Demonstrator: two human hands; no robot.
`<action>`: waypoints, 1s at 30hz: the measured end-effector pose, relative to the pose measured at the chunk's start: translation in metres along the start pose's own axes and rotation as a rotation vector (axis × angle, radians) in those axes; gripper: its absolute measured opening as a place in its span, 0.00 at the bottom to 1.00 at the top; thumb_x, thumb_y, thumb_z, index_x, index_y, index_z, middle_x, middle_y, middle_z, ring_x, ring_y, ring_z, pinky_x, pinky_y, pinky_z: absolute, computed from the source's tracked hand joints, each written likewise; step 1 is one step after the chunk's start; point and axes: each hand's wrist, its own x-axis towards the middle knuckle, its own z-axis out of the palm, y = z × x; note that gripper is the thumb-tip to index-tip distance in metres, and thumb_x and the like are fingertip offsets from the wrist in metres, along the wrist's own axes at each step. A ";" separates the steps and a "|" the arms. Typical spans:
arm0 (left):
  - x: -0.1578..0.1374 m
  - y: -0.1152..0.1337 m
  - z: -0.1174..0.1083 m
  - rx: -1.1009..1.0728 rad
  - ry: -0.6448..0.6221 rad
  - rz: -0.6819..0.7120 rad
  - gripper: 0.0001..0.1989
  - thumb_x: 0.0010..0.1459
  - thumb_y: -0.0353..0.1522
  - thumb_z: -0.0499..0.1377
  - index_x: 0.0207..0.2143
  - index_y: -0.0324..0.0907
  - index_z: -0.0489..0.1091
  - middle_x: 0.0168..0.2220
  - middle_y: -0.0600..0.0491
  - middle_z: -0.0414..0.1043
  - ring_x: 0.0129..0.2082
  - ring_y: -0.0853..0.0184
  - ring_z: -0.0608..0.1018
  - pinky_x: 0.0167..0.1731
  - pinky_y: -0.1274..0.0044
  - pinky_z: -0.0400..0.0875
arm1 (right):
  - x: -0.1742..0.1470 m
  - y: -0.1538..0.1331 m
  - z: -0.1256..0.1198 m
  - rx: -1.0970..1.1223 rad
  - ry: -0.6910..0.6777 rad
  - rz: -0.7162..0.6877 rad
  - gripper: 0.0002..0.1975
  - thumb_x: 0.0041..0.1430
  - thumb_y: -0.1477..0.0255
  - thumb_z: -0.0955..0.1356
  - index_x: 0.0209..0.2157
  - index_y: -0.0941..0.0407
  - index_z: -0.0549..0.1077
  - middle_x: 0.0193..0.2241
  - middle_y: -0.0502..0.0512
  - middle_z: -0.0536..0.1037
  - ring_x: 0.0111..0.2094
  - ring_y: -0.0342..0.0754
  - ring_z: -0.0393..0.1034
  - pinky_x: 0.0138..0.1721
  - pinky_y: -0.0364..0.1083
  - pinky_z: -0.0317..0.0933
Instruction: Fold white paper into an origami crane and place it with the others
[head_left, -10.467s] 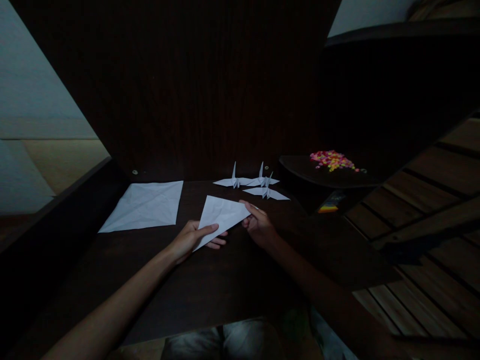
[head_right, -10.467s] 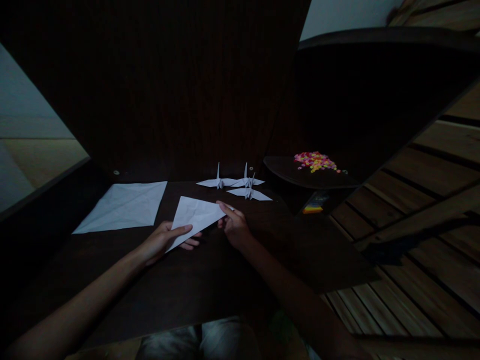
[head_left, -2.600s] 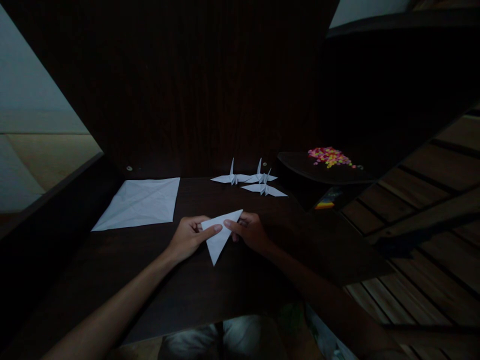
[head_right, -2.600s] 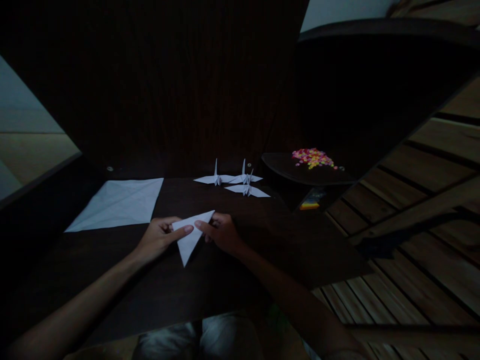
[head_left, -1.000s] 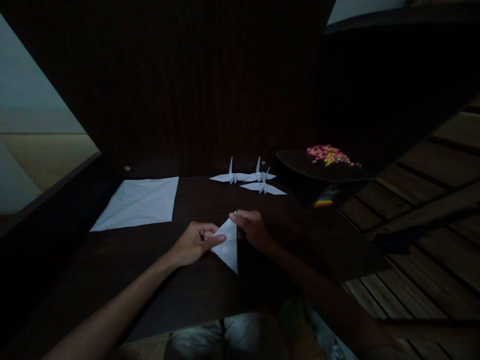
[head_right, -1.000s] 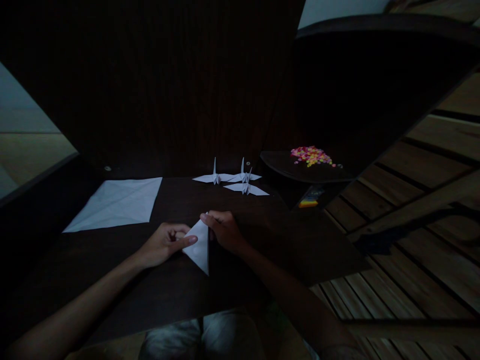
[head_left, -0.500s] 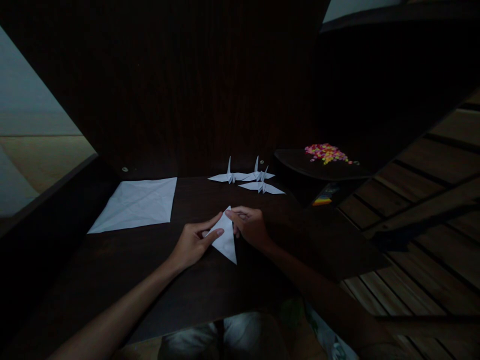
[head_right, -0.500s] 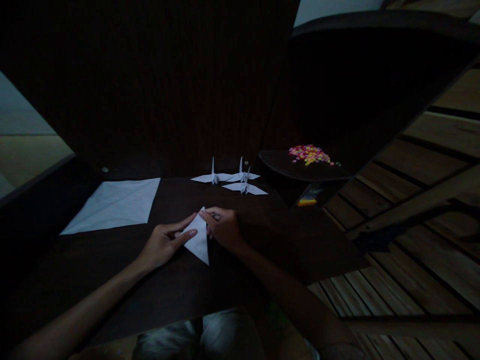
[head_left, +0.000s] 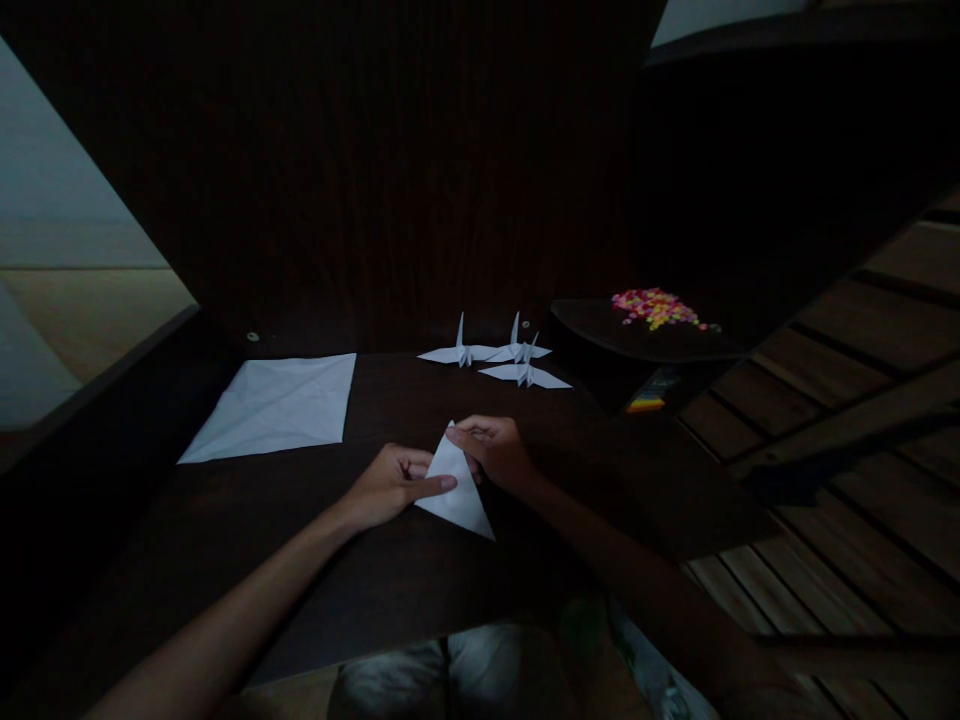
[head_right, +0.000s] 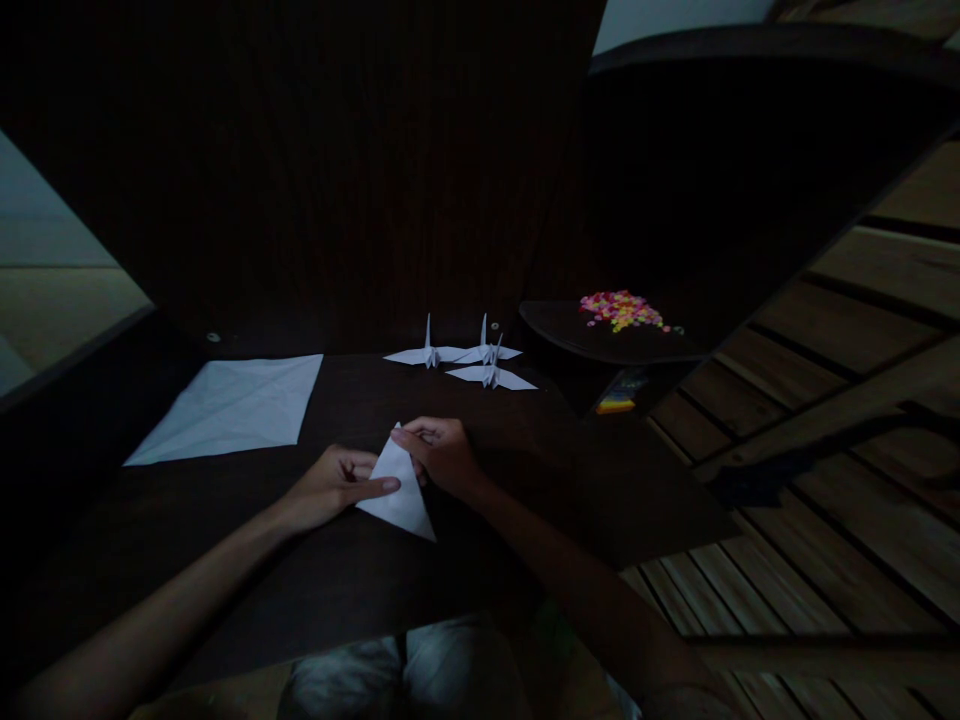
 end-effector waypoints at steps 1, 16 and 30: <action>0.000 -0.001 0.000 0.004 0.012 -0.005 0.14 0.48 0.39 0.66 0.32 0.36 0.78 0.29 0.49 0.79 0.26 0.66 0.78 0.26 0.80 0.68 | 0.000 0.001 0.000 -0.031 0.013 -0.016 0.16 0.50 0.59 0.70 0.24 0.59 0.73 0.10 0.44 0.65 0.10 0.37 0.56 0.12 0.38 0.51; 0.001 0.003 -0.006 -0.147 0.436 0.151 0.18 0.42 0.41 0.69 0.29 0.35 0.77 0.26 0.48 0.78 0.28 0.61 0.79 0.28 0.75 0.71 | -0.001 0.001 -0.003 -0.302 -0.029 -0.199 0.12 0.55 0.66 0.67 0.25 0.59 0.77 0.22 0.51 0.77 0.24 0.43 0.68 0.28 0.42 0.60; -0.001 0.004 -0.012 0.026 0.438 0.192 0.15 0.47 0.41 0.66 0.23 0.35 0.77 0.24 0.50 0.76 0.23 0.67 0.74 0.23 0.79 0.66 | -0.003 -0.004 -0.006 -0.468 -0.117 -0.324 0.09 0.57 0.68 0.68 0.27 0.57 0.79 0.27 0.52 0.80 0.27 0.43 0.71 0.33 0.42 0.61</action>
